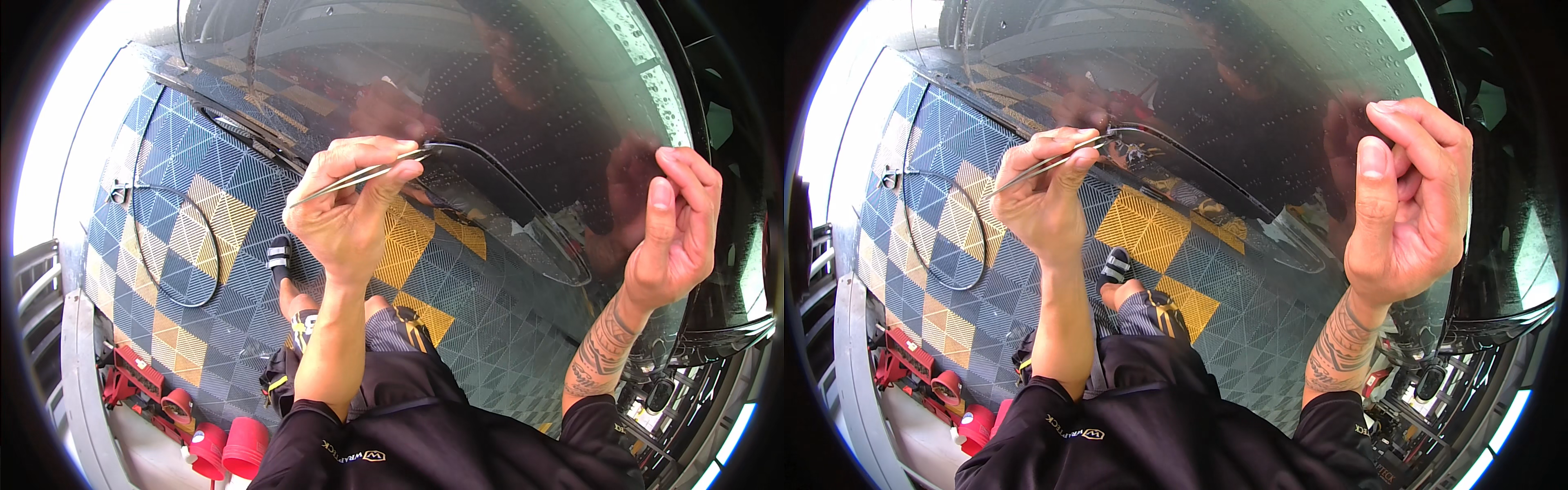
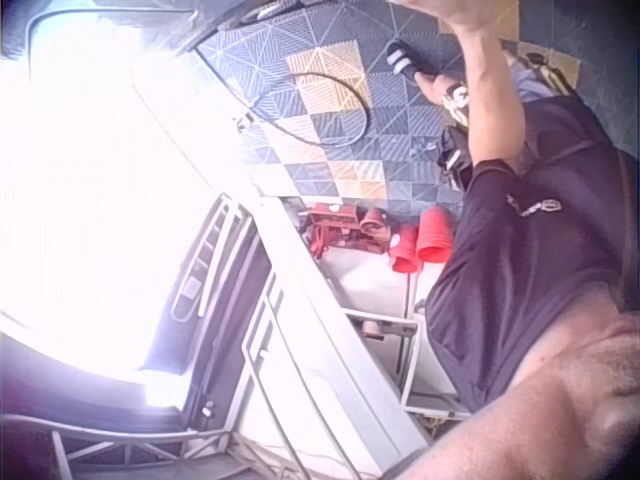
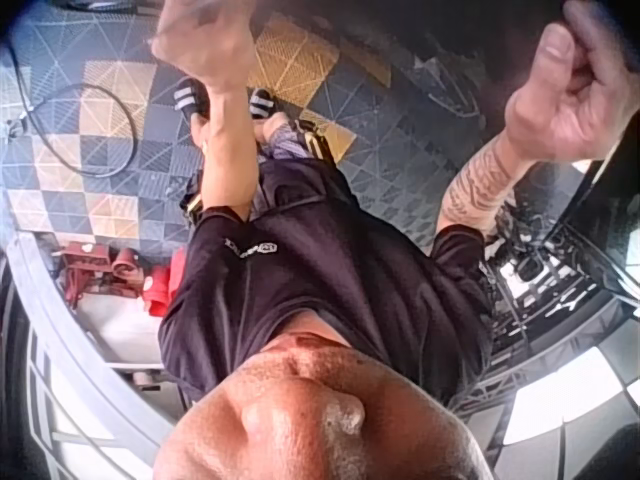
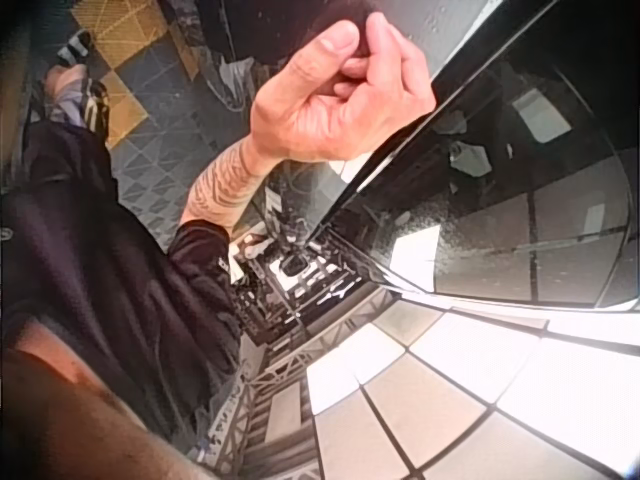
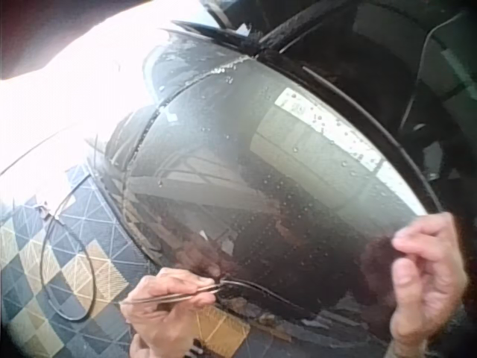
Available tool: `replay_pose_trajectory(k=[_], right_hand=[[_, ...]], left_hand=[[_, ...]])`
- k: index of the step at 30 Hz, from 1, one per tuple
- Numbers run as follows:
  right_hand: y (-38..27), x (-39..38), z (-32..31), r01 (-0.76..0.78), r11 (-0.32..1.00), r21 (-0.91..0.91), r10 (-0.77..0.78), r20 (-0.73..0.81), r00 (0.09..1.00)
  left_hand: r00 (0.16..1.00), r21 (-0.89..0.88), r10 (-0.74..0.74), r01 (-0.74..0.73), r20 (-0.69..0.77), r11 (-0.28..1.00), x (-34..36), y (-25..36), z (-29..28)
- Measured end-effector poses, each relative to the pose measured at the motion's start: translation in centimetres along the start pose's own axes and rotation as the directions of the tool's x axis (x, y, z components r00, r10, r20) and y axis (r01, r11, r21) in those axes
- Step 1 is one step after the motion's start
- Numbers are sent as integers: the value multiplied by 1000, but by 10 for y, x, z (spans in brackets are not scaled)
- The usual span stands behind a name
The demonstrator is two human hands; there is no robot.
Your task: The person uses a metal squeegee tool to apply a protective film to the door handle of a dark-colored car. They smooth the film over the handle's contours and use their fingers to tuck the edges into the crevices for a precise fit.
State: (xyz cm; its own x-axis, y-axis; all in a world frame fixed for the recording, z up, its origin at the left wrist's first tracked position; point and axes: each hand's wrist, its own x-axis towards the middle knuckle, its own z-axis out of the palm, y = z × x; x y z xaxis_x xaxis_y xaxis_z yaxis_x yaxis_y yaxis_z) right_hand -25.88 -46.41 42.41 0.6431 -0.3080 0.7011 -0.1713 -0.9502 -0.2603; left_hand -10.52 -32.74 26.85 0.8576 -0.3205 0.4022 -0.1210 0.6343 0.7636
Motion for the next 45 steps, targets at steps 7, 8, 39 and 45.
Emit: replay_pose_trajectory(k=[7,8,39,45], right_hand=[[0,-1,-1,-9,1000,4,9,-4,1000],[0,-1,-1,-9,1000,5,9,-5,1000],[-1,-1,-2,-8,1000,2,8,-12,1000],[0,-1,-3,-1,1000,2,1,-4,1000]], left_hand=[[991,-95,-79,69,-106,993,-7,7,12],[988,-117,-85,70,-126,991,-8,7,14],[997,-119,68,-74,-48,990,-10,-7,8],[982,-175,-142,119,-122,977,-15,9,17]])
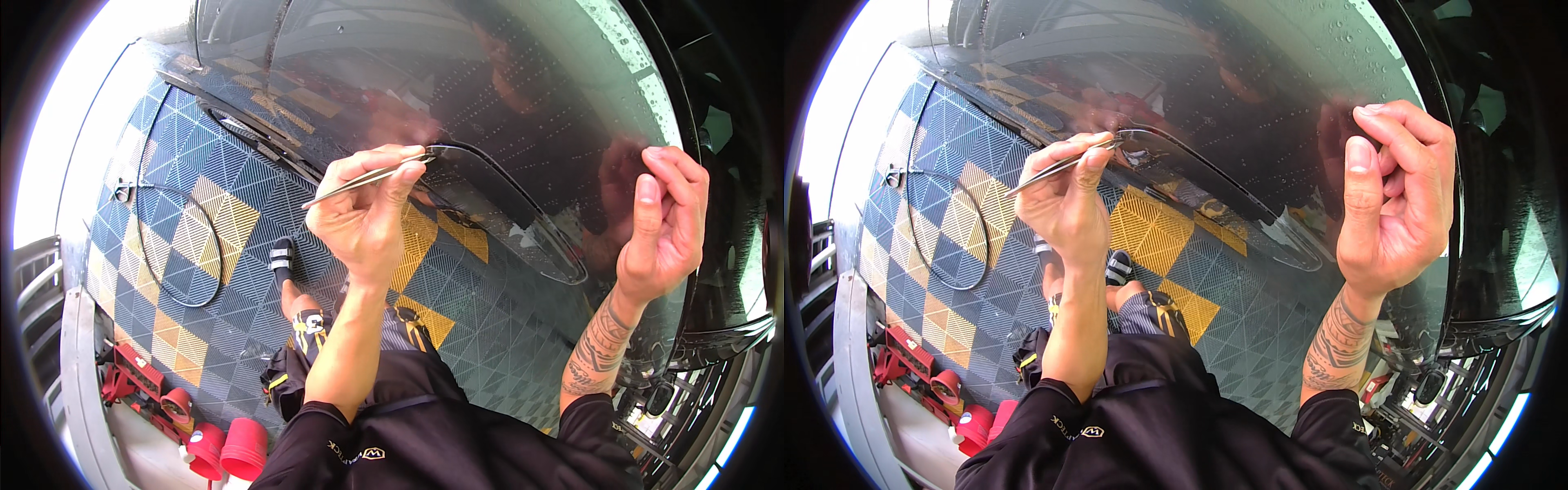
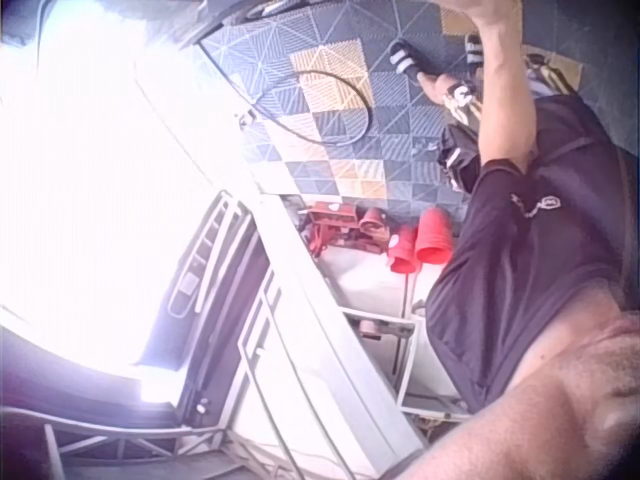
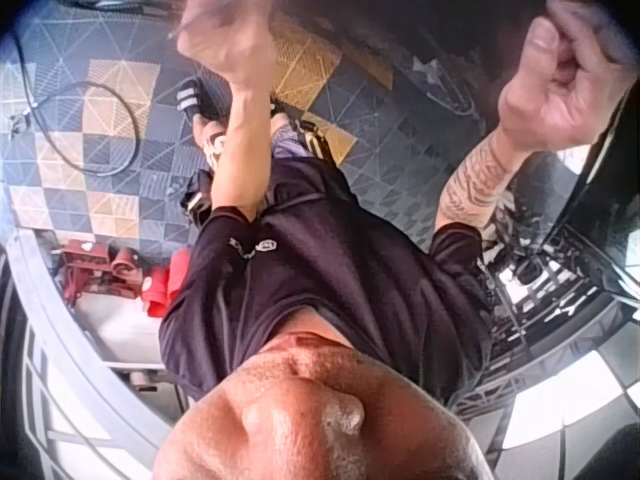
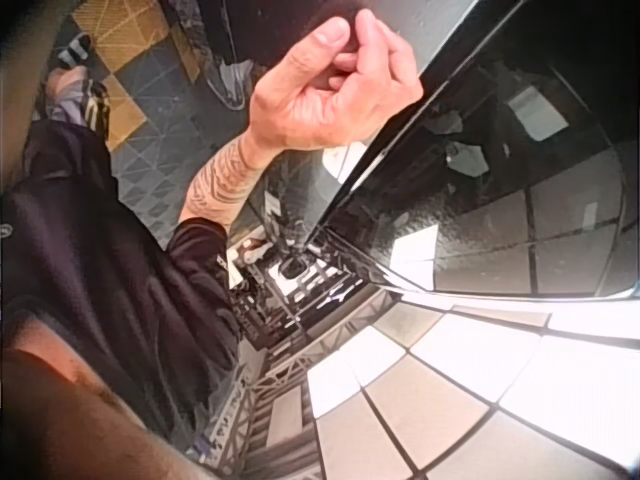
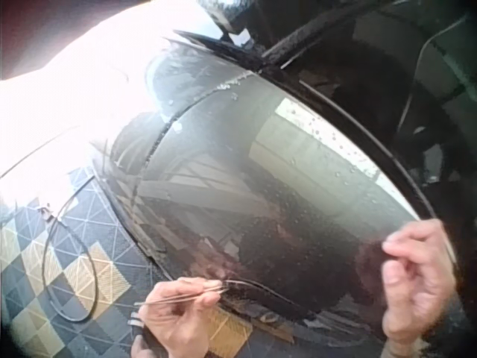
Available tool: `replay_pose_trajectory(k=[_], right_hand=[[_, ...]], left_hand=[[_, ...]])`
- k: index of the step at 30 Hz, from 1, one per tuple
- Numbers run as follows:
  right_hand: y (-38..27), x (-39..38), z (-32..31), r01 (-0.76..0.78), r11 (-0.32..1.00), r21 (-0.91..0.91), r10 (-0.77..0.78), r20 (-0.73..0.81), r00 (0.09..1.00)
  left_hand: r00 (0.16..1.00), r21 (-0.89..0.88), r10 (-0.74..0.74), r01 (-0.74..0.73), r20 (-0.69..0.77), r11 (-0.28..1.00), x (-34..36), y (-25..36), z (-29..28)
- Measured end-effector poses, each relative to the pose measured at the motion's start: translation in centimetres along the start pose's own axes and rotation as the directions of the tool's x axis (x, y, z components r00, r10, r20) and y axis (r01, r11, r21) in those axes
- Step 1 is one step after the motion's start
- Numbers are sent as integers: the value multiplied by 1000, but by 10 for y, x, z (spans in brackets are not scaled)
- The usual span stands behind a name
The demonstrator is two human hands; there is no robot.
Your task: The person uses a metal squeegee tool to apply a protective film to the door handle of a dark-colored car. They smooth the film over the handle's contours and use their fingers to tuck the edges into the crevices for a precise fit.
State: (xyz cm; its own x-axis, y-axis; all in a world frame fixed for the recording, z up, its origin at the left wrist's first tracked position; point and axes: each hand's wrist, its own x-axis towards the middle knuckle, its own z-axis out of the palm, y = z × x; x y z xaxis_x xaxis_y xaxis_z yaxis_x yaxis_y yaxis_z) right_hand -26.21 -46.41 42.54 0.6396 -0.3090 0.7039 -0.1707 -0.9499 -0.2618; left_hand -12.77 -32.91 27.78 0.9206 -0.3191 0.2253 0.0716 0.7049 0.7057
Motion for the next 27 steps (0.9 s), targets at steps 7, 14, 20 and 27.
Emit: replay_pose_trajectory(k=[7,14,20,27], right_hand=[[-1,1,-1,13,1000,-5,-13,15,1000],[-1,0,-2,-2,1000,5,2,25,1000],[-2,1,-3,16,1000,-8,-16,28,999],[-1,0,-3,9,1000,-6,-9,18,1000]], left_hand=[[975,83,-104,122,-196,989,-11,11,20],[956,-18,-158,159,-246,987,-14,8,24],[972,-73,-107,94,-208,993,-14,2,21],[992,-5,-30,29,-123,1000,-14,-1,16]])
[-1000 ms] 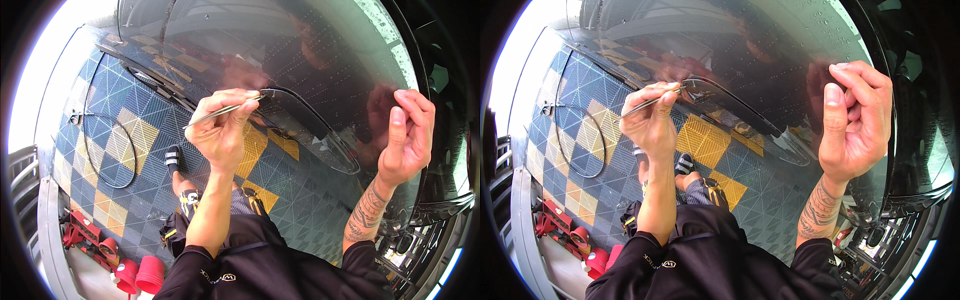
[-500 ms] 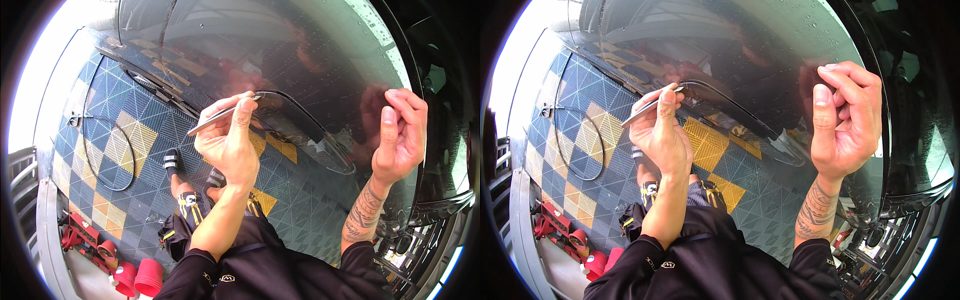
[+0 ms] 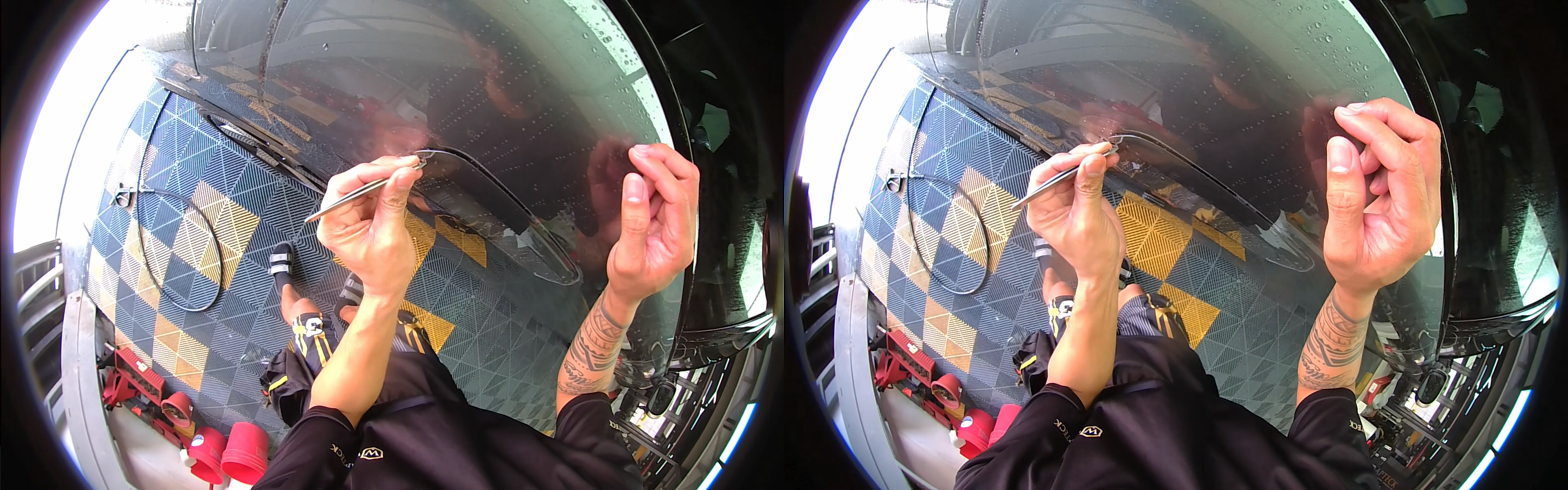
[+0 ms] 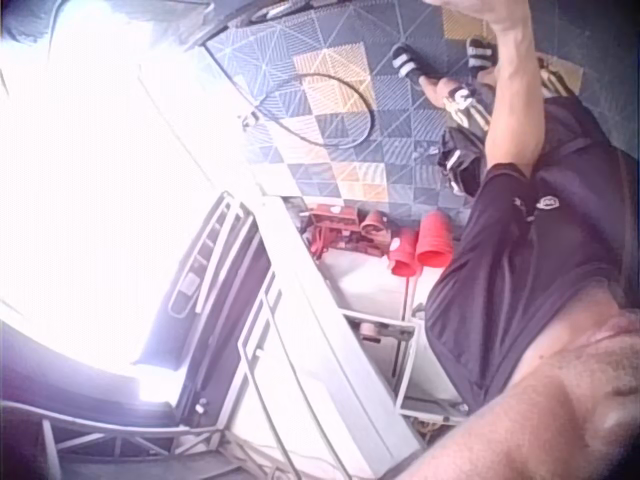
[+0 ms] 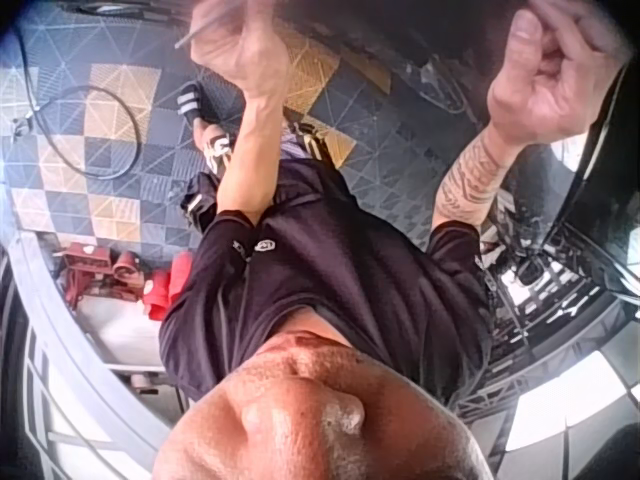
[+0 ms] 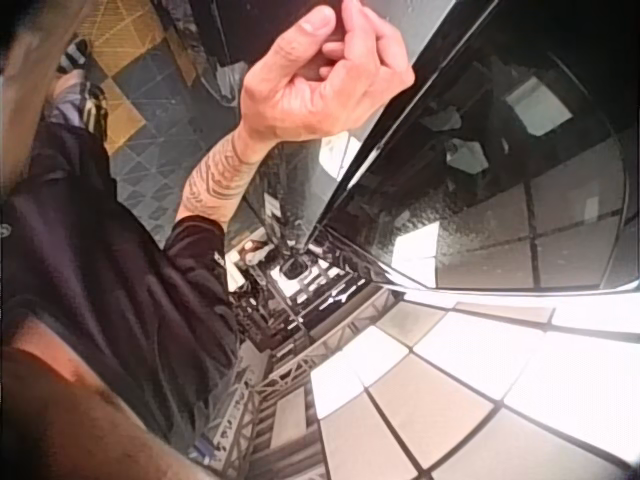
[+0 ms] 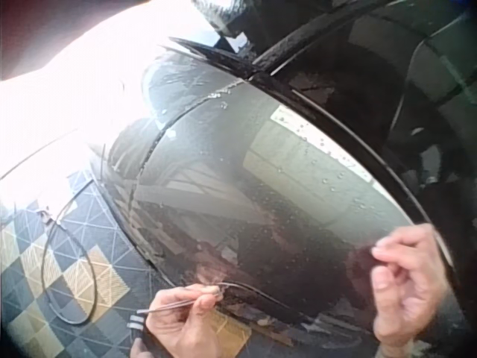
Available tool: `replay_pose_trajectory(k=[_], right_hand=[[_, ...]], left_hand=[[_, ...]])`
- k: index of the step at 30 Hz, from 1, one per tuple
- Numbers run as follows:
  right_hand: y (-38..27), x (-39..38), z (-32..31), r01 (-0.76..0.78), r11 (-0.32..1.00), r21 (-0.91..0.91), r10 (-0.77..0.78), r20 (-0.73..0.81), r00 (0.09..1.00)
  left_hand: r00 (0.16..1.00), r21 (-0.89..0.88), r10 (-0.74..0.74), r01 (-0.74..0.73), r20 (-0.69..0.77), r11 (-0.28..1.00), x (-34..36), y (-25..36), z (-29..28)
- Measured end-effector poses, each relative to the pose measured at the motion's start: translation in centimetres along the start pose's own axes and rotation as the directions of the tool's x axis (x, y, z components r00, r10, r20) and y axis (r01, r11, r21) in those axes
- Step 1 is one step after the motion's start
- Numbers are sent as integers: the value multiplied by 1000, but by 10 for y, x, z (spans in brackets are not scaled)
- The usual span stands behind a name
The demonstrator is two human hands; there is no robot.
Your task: The person uses a metal squeegee tool to apply a protective film to the door handle of a dark-colored car. They smooth the film over the handle's contours and use their fingers to tuck the edges into the crevices for a precise fit.
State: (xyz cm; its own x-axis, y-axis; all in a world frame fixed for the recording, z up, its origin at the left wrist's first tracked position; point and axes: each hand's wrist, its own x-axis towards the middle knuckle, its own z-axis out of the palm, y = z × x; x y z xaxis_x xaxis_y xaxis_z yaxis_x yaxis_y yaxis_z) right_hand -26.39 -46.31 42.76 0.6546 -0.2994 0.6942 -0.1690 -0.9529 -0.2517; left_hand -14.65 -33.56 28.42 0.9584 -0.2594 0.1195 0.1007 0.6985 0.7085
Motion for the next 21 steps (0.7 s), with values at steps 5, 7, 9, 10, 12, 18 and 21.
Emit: replay_pose_trajectory(k=[5,7,9,10,12,18,21], right_hand=[[0,-1,0,2,1000,17,-2,-12,1000],[0,-1,-1,3,1000,23,-3,-11,1000],[0,0,-2,4,999,33,-4,-13,1000],[-1,0,-1,6,999,39,-6,-12,1000],[-1,1,-1,5,998,55,-4,-23,1000],[-40,-2,9,-39,999,-18,36,-142,989],[-70,-14,41,15,991,132,-10,-39,999]], left_hand=[[992,52,37,-43,125,998,-7,-5,-7],[998,-69,37,-34,47,997,-5,-5,-7],[999,-131,40,-36,28,991,-1,-3,-13],[997,-180,44,-33,56,983,2,-1,-21],[991,-193,-7,34,136,981,8,15,-38],[864,421,-382,229,328,878,35,103,-122],[849,386,-400,260,345,885,47,111,-104]])
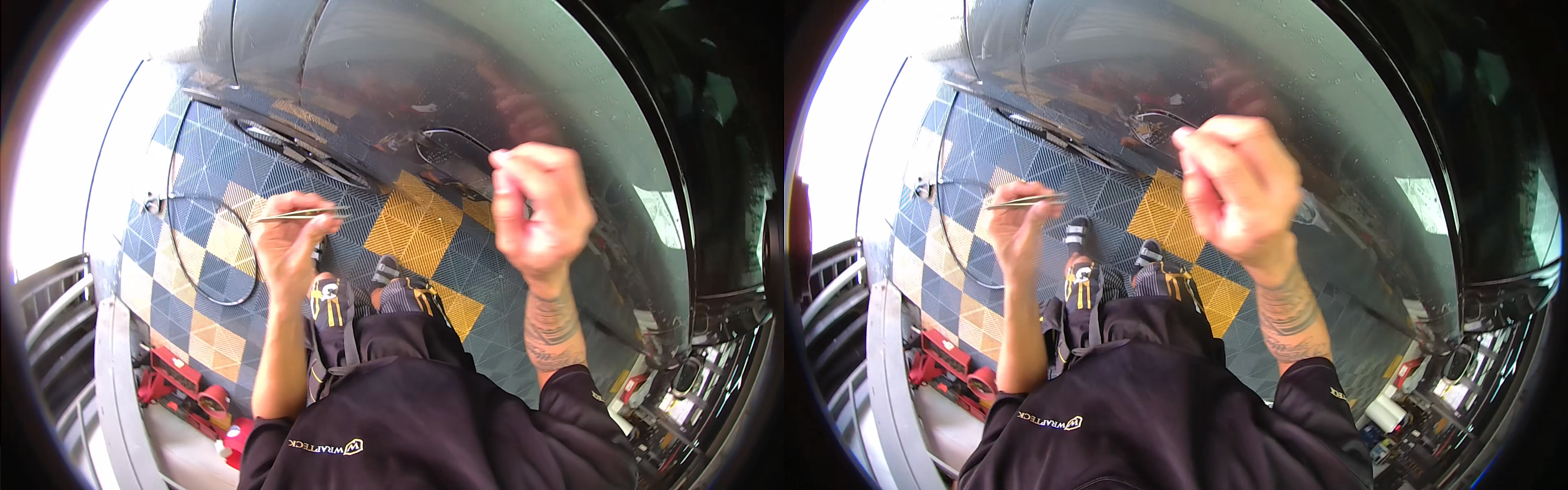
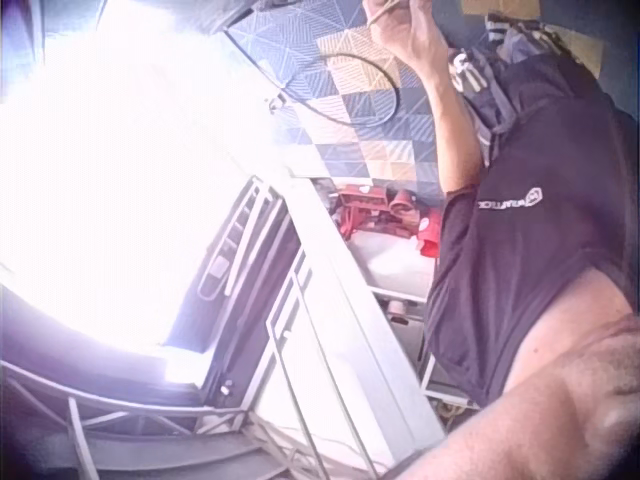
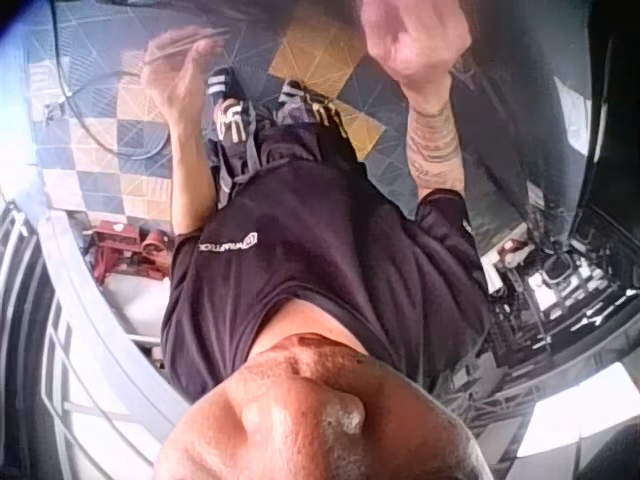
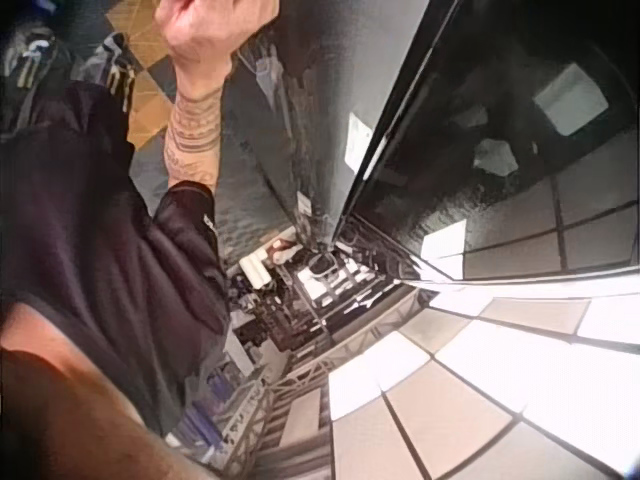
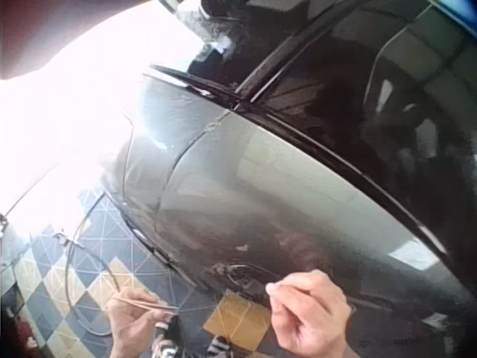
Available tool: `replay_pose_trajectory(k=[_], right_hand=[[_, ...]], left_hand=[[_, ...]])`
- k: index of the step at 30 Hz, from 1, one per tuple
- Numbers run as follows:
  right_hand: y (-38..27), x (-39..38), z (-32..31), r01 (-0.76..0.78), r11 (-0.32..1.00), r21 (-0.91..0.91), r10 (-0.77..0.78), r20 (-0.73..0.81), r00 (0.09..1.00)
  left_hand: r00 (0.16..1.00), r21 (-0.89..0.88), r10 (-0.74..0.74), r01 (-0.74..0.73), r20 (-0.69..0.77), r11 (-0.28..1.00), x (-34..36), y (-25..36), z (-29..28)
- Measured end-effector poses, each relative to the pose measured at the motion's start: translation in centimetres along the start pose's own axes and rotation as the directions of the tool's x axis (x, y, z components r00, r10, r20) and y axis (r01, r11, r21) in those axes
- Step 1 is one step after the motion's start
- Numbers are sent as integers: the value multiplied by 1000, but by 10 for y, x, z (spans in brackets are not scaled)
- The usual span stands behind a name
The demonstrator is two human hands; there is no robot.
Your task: The person uses a metal squeegee tool to apply a protective film to the door handle of a dark-colored car. They smooth the film over the handle's contours and use their fingers to tuck the edges into the crevices for a precise fit.
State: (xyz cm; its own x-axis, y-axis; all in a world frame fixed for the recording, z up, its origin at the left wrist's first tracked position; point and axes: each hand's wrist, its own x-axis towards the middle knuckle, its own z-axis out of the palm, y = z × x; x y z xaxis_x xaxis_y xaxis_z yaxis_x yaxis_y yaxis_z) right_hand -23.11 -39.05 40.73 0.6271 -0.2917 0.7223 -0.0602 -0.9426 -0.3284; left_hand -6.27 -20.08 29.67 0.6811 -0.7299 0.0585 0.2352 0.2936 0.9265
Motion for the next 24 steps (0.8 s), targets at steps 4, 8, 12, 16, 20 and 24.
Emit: replay_pose_trajectory(k=[4,8,12,16,20,24], right_hand=[[2,-15,9,-100,989,-112,88,-110,990],[17,-12,-45,-136,892,-431,38,-230,972],[33,-13,-86,-197,852,-484,63,-280,958],[68,-21,-93,-173,939,-298,60,-355,933],[74,-24,-89,-163,953,-254,66,-352,934],[76,-25,-89,-145,957,-253,54,-338,940]], left_hand=[[997,-110,69,-64,46,992,40,-12,54],[963,-117,265,-258,48,959,63,-30,79],[958,-60,278,-274,75,960,65,-34,78],[930,-38,361,-360,68,932,67,-41,77],[892,-18,446,-446,69,895,71,-48,71],[872,-61,488,-486,36,872,74,-51,70]])
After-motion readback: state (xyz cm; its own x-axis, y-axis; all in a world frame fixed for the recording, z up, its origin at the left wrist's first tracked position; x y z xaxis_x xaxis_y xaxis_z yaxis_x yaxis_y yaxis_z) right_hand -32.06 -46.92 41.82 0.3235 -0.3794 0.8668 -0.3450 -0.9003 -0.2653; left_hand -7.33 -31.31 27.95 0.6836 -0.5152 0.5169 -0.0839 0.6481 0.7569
